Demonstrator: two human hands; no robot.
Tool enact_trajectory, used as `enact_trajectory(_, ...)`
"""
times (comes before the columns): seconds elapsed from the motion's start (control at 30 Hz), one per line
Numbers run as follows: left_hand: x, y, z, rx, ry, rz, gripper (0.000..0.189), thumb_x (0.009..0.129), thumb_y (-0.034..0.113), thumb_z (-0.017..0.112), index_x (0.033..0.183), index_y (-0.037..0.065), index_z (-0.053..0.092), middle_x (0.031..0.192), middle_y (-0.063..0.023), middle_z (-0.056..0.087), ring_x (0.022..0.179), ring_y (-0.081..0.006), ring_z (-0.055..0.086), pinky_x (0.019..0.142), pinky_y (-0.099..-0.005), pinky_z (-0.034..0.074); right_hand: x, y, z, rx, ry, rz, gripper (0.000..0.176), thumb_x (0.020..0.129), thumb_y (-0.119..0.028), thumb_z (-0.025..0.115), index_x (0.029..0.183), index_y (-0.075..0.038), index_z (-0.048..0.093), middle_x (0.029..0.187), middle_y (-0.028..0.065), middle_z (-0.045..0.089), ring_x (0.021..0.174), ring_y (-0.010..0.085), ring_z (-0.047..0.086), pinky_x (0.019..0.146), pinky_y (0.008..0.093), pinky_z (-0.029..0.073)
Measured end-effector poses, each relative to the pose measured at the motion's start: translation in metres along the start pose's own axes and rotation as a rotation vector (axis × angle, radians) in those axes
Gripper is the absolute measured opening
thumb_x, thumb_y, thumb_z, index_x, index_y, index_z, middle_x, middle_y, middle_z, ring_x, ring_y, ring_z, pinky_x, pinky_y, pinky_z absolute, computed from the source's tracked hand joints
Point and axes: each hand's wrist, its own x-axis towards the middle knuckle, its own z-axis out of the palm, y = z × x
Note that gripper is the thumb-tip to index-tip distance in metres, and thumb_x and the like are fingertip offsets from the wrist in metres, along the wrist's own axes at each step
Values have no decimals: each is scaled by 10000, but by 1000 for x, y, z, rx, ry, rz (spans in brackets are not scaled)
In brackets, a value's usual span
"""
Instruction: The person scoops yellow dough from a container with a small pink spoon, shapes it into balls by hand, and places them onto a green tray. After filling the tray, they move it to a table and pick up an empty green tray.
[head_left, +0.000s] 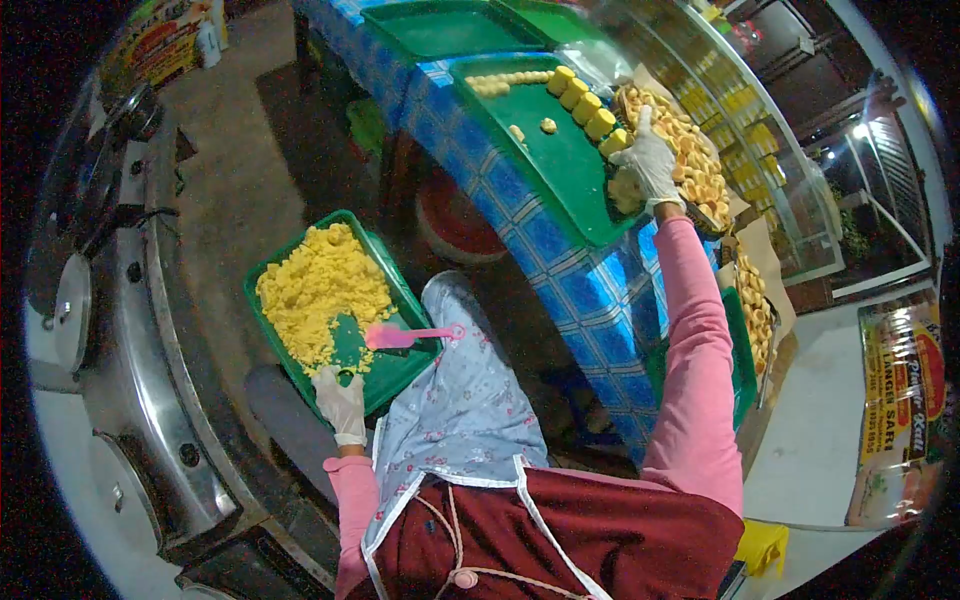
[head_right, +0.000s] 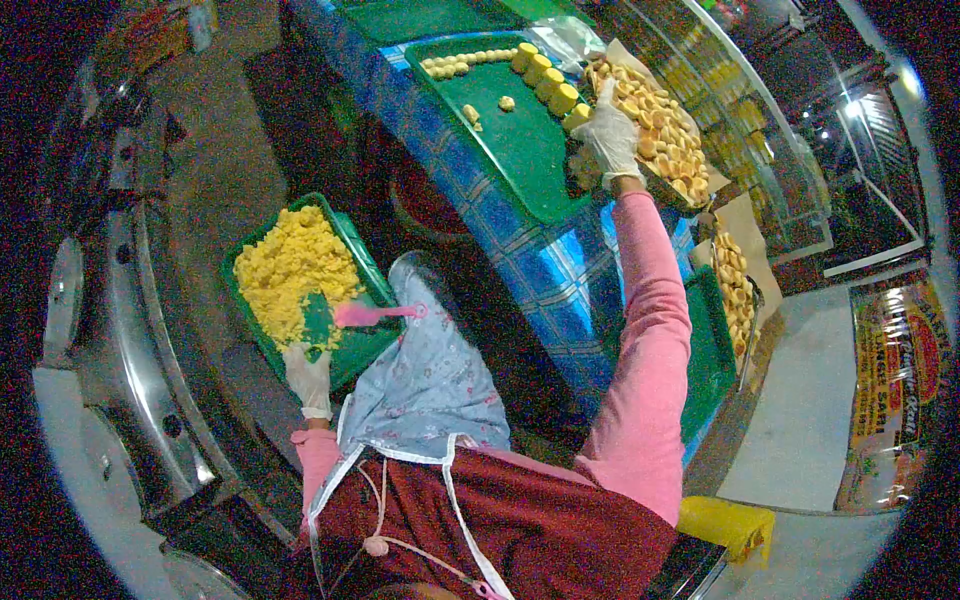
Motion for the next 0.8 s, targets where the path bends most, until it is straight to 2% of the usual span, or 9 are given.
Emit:
enact_trajectory(0.3, -1, -1, 0, -12, -42, -46, 429, 679, 166, 784, 1033, 39, 577, 1005, -208, 545, 938, -404, 559, 801, -462, 472, 16, -9, 21, 92, 7, 74, 1138, 656, -206, 827, 1547, -51, 135, 916, 262, 693, 885, 397, 694, 749, 472, 533)
enact_trajectory(0.33, 0, -1, 2, -18, -37, -39, 427, 676, 168, 783, 1030, 42, 581, 999, -205, 549, 939, -402, 559, 802, -462, 472, 18, 4, 34, 80, 100, -30, 973, 762, -261, 737, 1544, -71, 190, 922, 265, 695, 834, 402, 694, 715, 496, 536)
enact_trajectory(0.43, -1, -9, 9, -14, -27, -41, 414, 666, 175, 775, 1017, 49, 595, 981, -193, 562, 946, -394, 561, 809, -463, 474, 19, 3, 13, -48, 100, -84, 840, 819, -180, 687, 1533, -94, 252, 1004, 247, 696, 885, 379, 694, 723, 494, 533)
enact_trajectory(0.47, 1, -1, 4, 1, -35, -53, 406, 663, 179, 770, 1011, 52, 602, 977, -187, 569, 949, -388, 563, 812, -463, 475, 8, -8, -9, 31, 292, -294, 844, 792, -154, 711, 1525, -103, 296, 1062, 230, 692, 904, 363, 694, 769, 459, 537)
enact_trajectory(0.53, -2, 1, 2, -5, 7, -24, 412, 688, 182, 744, 1062, 52, 632, 1014, -185, 596, 974, -383, 565, 847, -459, 470, -28, -46, -56, 259, 327, -437, 763, 793, -94, 711, 1489, -115, 399, 1176, 179, 681, 906, 289, 690, 808, 380, 544)
enact_trajectory(0.6, 2, 7, -1, -41, 15, -69, 430, 723, 167, 732, 1125, 47, 636, 1043, -201, 594, 1003, -390, 567, 866, -457, 467, -83, -81, -91, 464, 102, -434, 622, 822, -25, 682, 1416, -111, 516, 1274, 114, 657, 895, 184, 666, 797, 300, 539)
enact_trajectory(0.67, 15, 21, -11, -86, 44, -41, 425, 771, 162, 726, 1161, 30, 622, 1050, -208, 584, 1000, -391, 568, 852, -455, 465, -148, -102, -96, 940, -197, -410, 511, 842, -45, 674, 1344, -102, 600, 1242, 73, 673, 926, 148, 647, 818, 284, 520)
enact_trajectory(0.73, 36, 27, -13, -67, 65, -26, 432, 803, 174, 719, 1187, 17, 599, 1056, -209, 572, 996, -393, 564, 834, -453, 462, -218, -116, -89, 810, -307, -654, 410, 850, -109, 694, 1259, -104, 671, 1195, 52, 701, 958, 170, 647, 854, 312, 502)
enact_trajectory(0.8, 59, 28, -4, -50, 118, 38, 431, 803, 173, 723, 1182, 16, 591, 1043, -205, 566, 982, -387, 561, 828, -454, 462, -278, -135, -70, 760, -544, -554, 411, 828, -161, 722, 1237, -146, 685, 1061, 117, 712, 867, 242, 660, 798, 346, 521)
